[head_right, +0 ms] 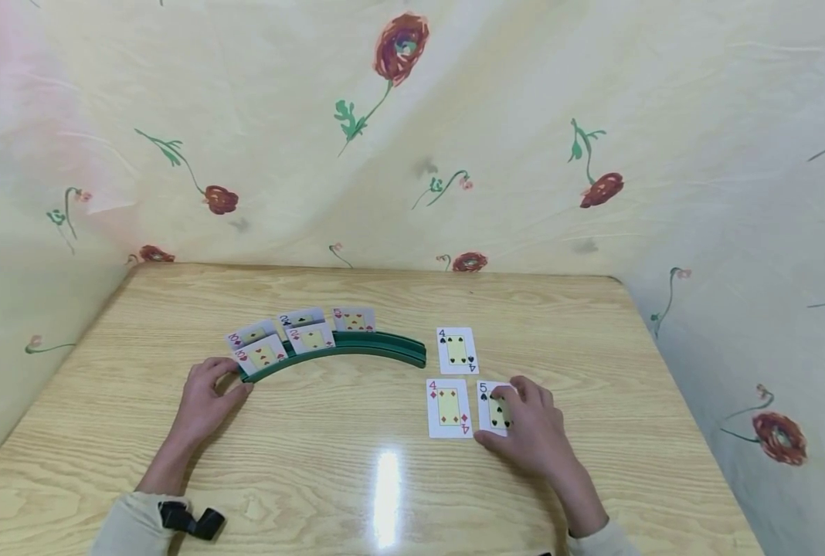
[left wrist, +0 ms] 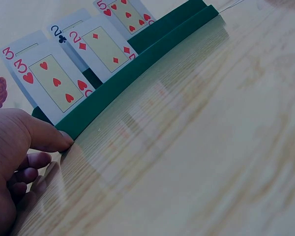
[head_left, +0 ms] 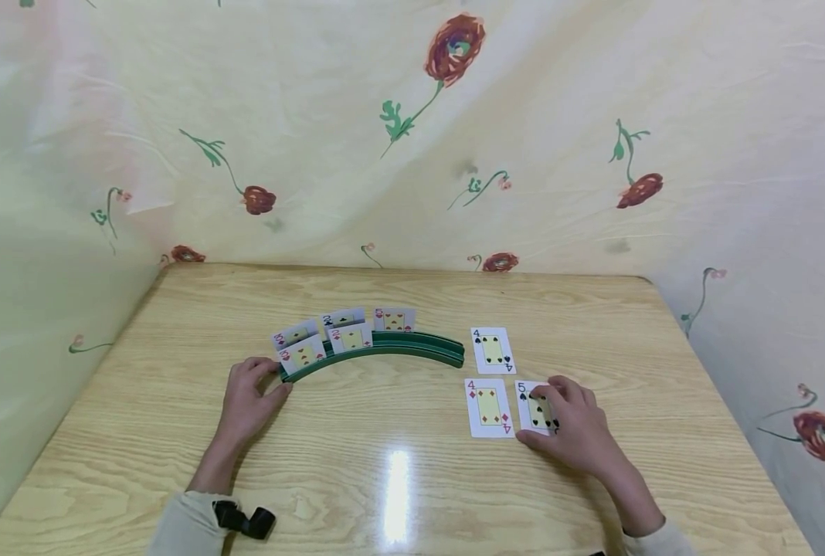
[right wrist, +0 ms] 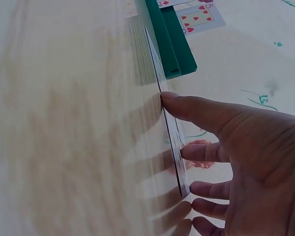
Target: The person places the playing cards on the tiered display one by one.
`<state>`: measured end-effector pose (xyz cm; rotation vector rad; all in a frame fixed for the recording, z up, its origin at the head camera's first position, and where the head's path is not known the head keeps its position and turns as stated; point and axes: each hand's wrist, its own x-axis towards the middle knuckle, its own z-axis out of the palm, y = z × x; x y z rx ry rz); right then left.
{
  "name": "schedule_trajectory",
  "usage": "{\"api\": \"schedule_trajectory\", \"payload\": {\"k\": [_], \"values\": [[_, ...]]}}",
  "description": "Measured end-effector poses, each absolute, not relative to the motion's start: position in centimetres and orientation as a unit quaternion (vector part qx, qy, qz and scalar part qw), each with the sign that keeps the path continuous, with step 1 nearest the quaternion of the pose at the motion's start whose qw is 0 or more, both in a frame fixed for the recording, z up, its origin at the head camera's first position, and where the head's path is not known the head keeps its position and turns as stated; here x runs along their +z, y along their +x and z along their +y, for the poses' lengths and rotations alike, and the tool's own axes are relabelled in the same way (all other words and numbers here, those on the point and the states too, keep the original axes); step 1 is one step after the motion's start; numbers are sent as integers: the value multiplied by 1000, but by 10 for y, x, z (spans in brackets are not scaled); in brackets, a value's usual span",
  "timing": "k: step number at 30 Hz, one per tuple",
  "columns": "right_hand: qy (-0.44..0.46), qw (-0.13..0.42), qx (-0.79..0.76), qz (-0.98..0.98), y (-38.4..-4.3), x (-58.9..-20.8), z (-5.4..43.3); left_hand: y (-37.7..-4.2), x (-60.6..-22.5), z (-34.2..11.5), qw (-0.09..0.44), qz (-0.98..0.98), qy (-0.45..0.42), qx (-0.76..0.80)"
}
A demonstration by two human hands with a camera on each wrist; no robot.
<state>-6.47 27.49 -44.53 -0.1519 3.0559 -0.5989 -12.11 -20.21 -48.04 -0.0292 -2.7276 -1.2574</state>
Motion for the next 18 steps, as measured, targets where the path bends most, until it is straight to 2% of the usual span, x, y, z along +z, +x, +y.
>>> {"api": "schedule_trajectory", "payload": {"k": [18], "values": [[-26, 20, -211, 977, -68, -443, 273, -121, -481, -203, 72, -906, -10, -417]]}}
